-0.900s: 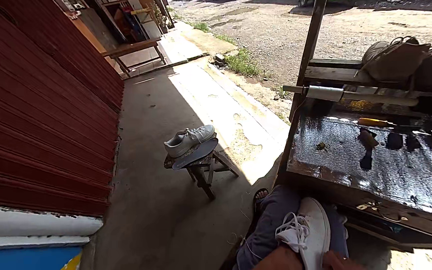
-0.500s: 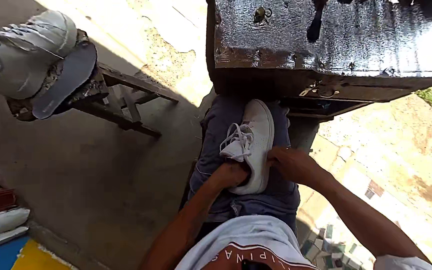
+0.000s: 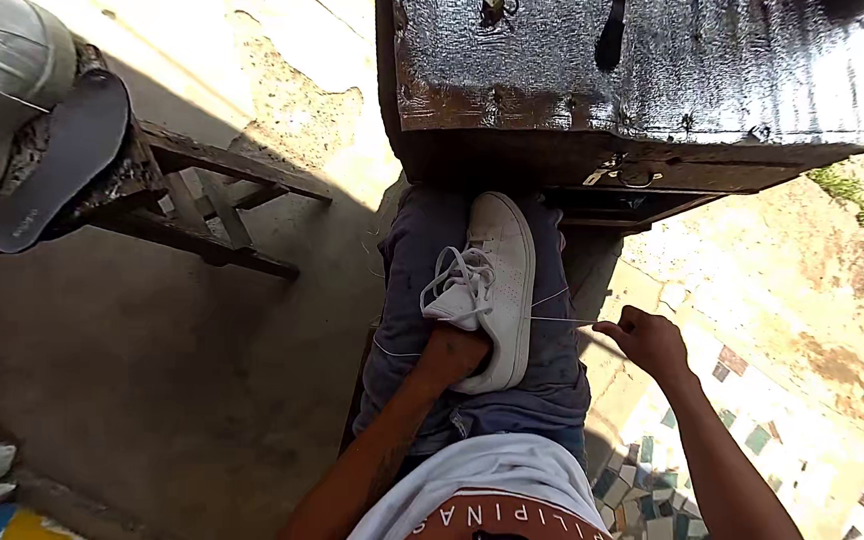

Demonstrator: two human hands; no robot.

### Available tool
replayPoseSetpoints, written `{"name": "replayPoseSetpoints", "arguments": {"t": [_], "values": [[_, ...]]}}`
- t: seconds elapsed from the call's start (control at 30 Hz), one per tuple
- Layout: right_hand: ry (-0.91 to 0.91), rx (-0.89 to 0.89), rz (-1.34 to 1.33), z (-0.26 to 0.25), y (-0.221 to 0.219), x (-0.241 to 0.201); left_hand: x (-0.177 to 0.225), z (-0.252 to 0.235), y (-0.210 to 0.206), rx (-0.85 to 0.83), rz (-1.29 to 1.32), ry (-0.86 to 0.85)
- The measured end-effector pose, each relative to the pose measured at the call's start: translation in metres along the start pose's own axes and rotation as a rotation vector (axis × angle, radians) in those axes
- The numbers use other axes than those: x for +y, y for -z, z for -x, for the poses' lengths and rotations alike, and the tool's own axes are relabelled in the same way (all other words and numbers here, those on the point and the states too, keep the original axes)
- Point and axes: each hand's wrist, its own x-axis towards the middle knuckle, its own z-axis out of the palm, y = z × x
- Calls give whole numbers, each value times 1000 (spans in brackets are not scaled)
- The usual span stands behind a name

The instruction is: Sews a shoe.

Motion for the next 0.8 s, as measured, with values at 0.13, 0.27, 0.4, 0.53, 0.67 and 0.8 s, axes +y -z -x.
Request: {"name": "replayPoseSetpoints", "arguments": {"t": [0.13, 0.27, 0.4, 0.53, 0.67, 0.8], "values": [[235, -115, -230, 24, -35, -7, 3, 6, 0, 2, -240, -118], [403, -119, -424, 41, -47, -11, 1, 12, 1, 65, -657, -189], [532, -34, -730, 48, -44, -31, 1, 13, 5, 31, -717, -168], [425, 293, -523, 37, -41, -83, -2, 10, 5, 1, -697, -165], [348, 252, -358, 27, -41, -110, -4, 11, 5, 18, -719, -220], [228, 224, -427, 16, -24, -88, -2, 9, 10, -58, -741, -229]]}}
